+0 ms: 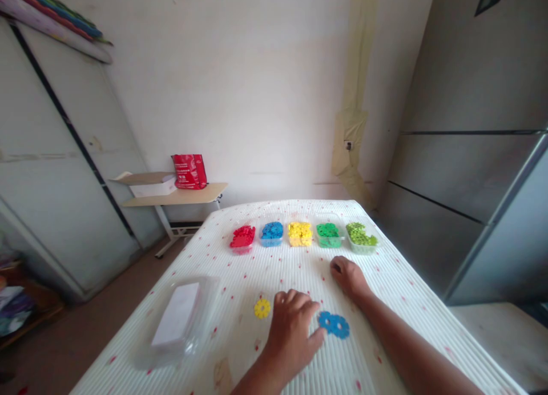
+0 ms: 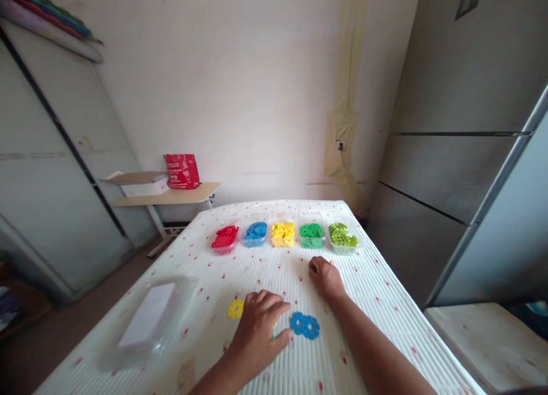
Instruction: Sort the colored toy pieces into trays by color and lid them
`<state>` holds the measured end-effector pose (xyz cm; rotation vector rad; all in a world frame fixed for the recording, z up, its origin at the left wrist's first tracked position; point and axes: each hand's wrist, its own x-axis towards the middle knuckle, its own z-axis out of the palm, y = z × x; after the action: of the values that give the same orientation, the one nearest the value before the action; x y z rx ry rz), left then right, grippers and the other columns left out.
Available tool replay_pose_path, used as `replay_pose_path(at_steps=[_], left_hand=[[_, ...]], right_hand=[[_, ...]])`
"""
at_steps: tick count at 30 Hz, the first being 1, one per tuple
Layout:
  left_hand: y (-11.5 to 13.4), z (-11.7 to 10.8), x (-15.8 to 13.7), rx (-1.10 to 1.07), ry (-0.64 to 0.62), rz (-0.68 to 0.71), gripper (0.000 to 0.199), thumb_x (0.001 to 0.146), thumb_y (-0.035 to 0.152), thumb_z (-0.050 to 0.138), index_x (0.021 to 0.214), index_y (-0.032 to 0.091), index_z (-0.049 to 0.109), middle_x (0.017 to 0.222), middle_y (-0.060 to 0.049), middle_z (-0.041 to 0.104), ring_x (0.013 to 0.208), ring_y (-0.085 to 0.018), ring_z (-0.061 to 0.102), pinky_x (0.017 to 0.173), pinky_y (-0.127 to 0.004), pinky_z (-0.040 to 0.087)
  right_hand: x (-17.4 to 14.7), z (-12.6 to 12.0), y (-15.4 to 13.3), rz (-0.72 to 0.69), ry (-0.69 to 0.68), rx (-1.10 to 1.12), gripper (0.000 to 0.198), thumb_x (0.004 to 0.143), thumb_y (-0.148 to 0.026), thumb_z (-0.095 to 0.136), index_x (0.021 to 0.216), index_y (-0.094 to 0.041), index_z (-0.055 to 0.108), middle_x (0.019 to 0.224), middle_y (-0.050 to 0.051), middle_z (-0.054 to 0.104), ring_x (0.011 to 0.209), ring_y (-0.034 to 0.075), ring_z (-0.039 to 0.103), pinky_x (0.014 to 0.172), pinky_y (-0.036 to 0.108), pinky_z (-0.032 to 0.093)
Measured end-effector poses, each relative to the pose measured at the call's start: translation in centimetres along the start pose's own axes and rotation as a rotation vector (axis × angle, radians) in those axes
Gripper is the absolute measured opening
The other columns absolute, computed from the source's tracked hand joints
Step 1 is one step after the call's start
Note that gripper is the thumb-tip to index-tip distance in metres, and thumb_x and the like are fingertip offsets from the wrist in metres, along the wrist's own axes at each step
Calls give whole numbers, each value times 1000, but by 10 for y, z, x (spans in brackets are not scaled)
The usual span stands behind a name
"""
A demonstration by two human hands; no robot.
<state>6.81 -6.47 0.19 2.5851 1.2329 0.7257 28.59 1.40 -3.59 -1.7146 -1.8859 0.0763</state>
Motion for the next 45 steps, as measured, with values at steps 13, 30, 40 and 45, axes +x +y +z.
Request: replay_pose_path(at_steps=[13, 30, 40, 45], left_hand=[[5, 29, 16, 63, -196, -83, 23, 64, 32, 60, 85, 23, 61, 93, -4, 60, 93, -22, 50, 81, -38, 31], [-111, -45, 106, 364, 227, -410, 33, 79, 26, 50, 112, 24, 54, 109, -6, 60, 105, -22, 51, 84, -34, 37], [-143, -17, 9, 89, 225, -566, 20, 75, 10, 46, 84, 17, 63, 89, -3, 65, 86, -12, 58, 81, -23, 41], [-150, -13, 6, 37, 283, -565, 19, 74, 9, 47, 81, 16, 63, 86, -4, 64, 84, -13, 58, 81, -25, 42]], right_hand=[[0, 1, 1, 1, -13, 12, 14, 71, -13, 41, 67, -18, 53, 69, 1, 53, 65, 13, 47, 60, 22, 31], [0, 3, 1, 32, -30, 9, 16, 74, -12, 40, 68, -18, 54, 71, 1, 54, 66, 12, 49, 60, 21, 32], [-6, -10, -40, -80, -241, 228, 15, 75, -16, 45, 76, -18, 60, 74, 2, 60, 67, 13, 53, 62, 21, 36], [-20, -11, -91, -337, -565, 319, 25, 69, -20, 57, 93, -22, 63, 92, 2, 60, 72, 12, 55, 64, 21, 39]])
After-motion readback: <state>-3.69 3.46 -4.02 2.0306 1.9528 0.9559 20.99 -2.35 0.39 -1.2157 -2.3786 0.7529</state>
